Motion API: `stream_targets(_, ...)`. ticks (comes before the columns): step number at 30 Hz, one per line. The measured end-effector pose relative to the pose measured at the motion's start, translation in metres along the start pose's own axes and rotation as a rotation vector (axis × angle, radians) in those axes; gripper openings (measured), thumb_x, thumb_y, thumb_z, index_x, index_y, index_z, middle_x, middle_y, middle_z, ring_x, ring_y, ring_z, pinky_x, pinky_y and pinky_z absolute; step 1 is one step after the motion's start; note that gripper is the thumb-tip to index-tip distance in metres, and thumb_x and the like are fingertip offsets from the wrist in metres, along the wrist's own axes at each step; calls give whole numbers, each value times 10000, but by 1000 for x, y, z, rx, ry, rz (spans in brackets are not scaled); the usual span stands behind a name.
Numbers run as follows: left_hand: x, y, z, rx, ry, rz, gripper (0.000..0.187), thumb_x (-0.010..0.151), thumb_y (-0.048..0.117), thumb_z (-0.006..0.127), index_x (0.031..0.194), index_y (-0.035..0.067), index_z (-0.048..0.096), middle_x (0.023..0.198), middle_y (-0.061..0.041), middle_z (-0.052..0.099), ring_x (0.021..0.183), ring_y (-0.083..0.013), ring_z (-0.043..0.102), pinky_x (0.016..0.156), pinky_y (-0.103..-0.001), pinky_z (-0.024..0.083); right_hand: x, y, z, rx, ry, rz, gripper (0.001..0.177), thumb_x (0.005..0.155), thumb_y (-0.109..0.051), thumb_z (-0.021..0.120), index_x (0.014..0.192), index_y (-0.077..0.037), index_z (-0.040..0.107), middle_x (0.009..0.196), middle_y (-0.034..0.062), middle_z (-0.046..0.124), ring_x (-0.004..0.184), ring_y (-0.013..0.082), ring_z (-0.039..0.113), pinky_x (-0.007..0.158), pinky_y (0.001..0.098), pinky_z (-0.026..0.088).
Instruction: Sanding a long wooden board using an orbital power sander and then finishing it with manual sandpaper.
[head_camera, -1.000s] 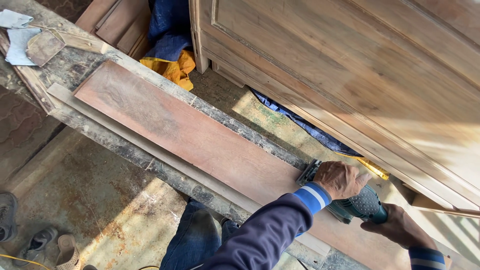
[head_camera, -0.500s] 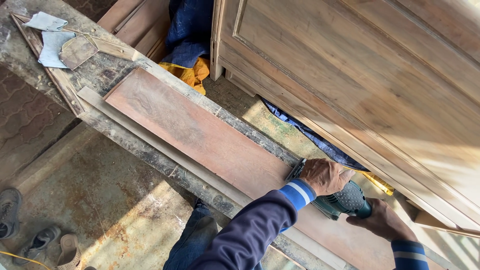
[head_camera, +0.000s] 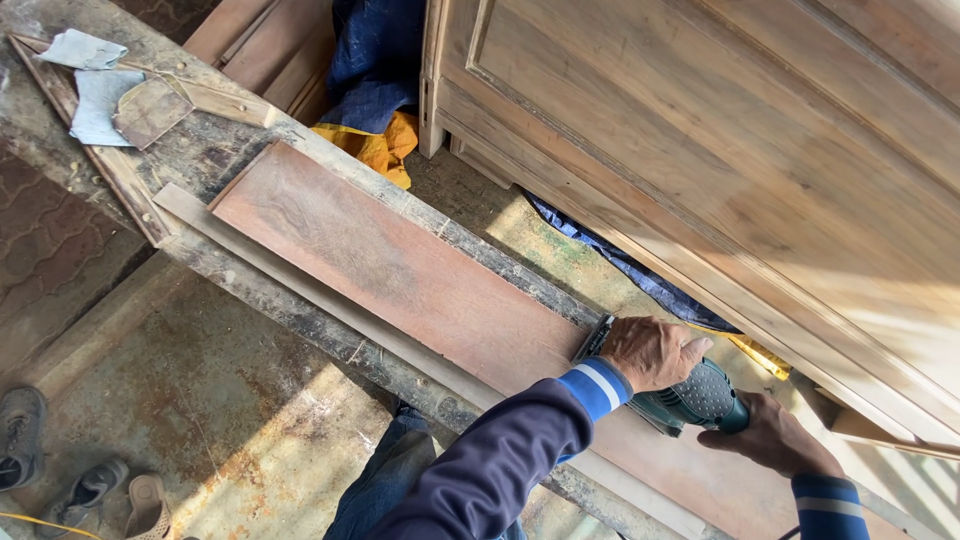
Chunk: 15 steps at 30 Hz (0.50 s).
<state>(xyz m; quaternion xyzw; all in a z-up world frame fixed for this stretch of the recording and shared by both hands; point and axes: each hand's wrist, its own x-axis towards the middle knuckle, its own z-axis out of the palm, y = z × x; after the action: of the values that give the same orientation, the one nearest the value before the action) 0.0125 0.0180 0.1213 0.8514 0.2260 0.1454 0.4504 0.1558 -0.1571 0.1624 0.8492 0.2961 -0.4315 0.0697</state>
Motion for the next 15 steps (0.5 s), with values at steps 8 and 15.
stream_targets(8,-1,0,-4,4,30,-6,508,994,501,518,784,104,756,753,-198,721,723,-376,723,692,-500,573,8,9,6,-63,43,-48,510,652,-469,946,984,-116,786,904,82,786,833,223,754,828,391,630)
stream_targets(15,4,-6,-20,20,40,-53,515,985,493,544,735,92,749,734,-202,716,719,-382,718,712,-492,578,17,-1,6,-60,62,-83,538,640,-478,952,996,-111,784,877,85,837,811,225,765,832,381,646)
